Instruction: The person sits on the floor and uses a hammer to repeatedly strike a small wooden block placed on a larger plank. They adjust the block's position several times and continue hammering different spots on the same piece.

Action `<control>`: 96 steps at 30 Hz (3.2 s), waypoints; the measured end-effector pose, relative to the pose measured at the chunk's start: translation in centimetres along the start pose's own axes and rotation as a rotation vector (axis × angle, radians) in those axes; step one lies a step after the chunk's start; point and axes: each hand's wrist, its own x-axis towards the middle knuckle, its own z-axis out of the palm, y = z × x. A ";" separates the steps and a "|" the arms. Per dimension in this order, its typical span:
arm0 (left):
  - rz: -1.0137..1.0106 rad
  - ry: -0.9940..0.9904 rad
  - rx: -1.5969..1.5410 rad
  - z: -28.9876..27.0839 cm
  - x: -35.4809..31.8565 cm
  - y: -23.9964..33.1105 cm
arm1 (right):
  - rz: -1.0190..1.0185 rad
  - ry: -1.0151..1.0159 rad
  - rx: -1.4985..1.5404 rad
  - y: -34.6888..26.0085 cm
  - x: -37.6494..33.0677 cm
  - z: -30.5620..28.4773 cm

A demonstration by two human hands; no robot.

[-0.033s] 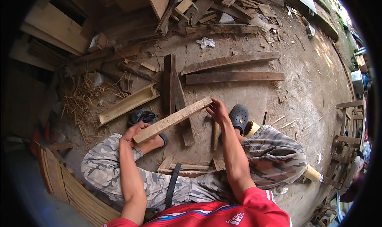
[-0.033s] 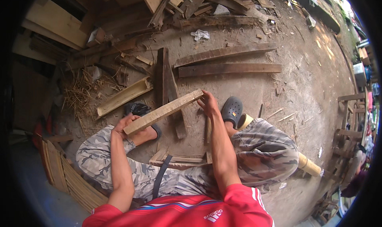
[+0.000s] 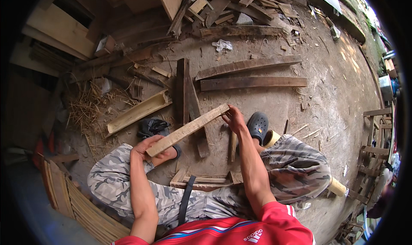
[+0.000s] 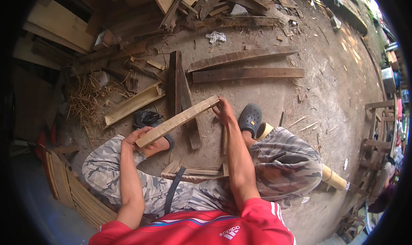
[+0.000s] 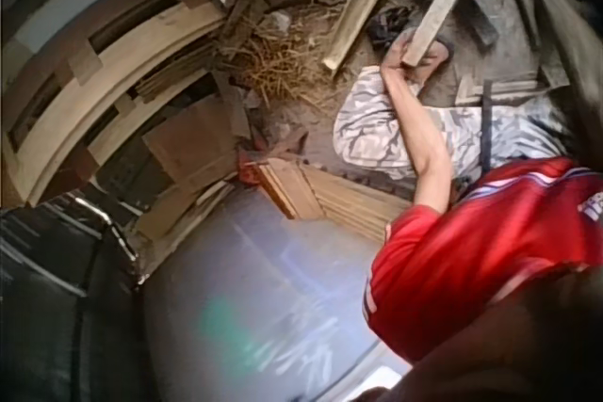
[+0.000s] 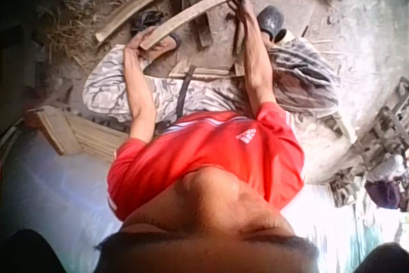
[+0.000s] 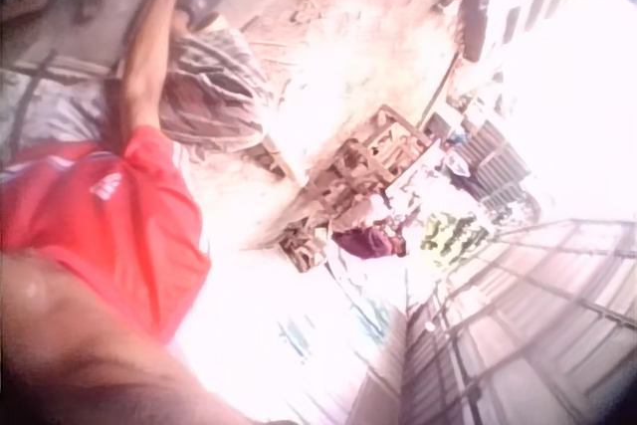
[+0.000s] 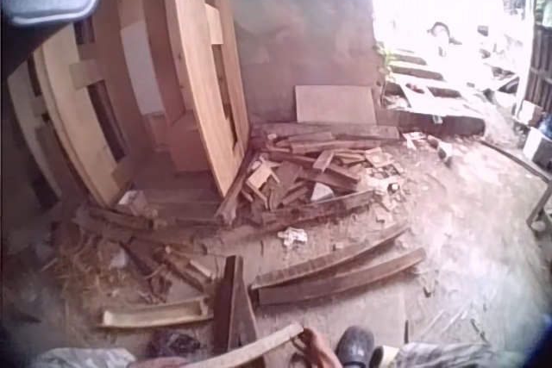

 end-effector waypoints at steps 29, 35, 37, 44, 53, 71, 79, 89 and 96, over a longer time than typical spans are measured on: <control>-0.375 0.513 1.055 6.8 13.5 -14.4 | -0.011 0.613 -1.544 9.9 -3.6 -6.0; -0.110 0.675 0.943 5.9 15.8 -15.2 | 0.027 0.483 -1.097 8.9 -3.2 -7.9; -0.073 0.724 0.965 6.5 16.4 -13.6 | 0.054 0.421 -0.824 9.2 -3.8 -8.0; -0.054 0.734 1.070 10.1 16.2 -12.4 | 0.189 0.399 -0.529 6.9 -4.7 -4.5; 0.247 0.992 0.844 12.2 19.0 -12.4 | 0.001 0.477 -0.835 8.6 -6.5 -4.0; 0.760 1.181 1.062 9.0 27.8 -7.0 | -0.379 0.361 -1.154 4.7 -4.7 5.3; 0.673 1.136 1.049 9.5 27.3 -6.5 | -0.348 0.333 -1.225 4.9 -2.1 4.6; 0.608 1.148 1.197 10.7 27.8 -5.8 | -0.269 0.300 -1.240 7.1 -3.9 3.0; 0.610 1.134 1.161 11.0 28.1 -6.0 | -0.342 0.561 -1.021 3.7 -3.7 4.5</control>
